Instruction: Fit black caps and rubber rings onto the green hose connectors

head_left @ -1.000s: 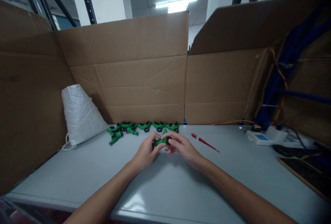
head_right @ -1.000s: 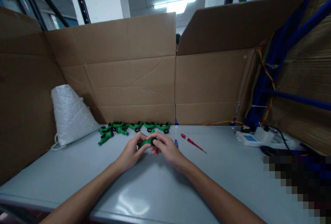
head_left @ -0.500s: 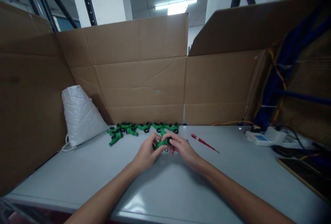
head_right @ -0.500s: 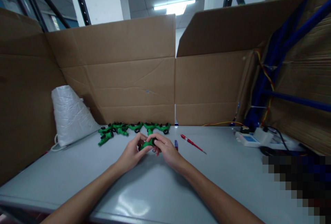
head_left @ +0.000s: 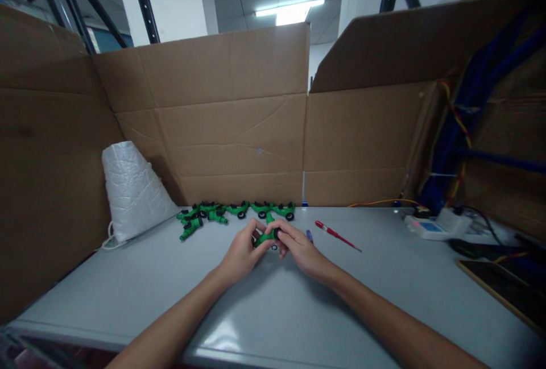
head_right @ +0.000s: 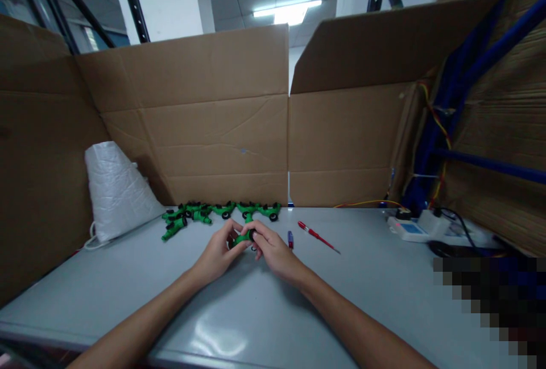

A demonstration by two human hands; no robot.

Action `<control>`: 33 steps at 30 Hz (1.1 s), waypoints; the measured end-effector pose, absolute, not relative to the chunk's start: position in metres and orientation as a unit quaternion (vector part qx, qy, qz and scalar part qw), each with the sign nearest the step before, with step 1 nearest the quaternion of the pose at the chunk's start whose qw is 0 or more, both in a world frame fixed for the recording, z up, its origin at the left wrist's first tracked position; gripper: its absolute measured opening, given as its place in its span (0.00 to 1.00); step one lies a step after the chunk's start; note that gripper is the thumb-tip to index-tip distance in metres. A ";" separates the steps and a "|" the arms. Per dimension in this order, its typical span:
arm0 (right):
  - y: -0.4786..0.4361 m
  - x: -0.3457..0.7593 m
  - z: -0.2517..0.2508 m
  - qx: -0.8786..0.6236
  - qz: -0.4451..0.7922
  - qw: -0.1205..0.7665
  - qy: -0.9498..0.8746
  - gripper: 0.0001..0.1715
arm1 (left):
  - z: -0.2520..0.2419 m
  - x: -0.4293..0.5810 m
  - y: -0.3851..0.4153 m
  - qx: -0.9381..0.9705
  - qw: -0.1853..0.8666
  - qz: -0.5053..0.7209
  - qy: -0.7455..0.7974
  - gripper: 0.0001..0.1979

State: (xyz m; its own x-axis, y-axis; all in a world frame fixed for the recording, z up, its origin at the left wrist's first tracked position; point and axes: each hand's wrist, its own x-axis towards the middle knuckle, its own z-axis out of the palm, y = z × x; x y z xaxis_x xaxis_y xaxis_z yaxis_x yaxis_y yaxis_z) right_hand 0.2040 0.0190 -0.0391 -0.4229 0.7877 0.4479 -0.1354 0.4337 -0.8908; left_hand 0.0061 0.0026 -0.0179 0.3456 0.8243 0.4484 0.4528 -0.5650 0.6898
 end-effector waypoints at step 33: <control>0.017 0.218 -0.037 -0.382 0.198 0.481 -0.764 0.12 | -0.023 0.002 0.025 0.622 0.437 0.512 0.400 0.33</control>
State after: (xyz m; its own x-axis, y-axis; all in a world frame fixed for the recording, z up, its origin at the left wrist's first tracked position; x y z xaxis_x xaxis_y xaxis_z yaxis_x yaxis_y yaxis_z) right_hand 0.2175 0.0170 -0.0374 -0.2461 0.7737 0.5838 0.3929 0.6303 -0.6696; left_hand 0.0021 0.0246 -0.0230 0.1558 0.9448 0.2883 0.0500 -0.2990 0.9529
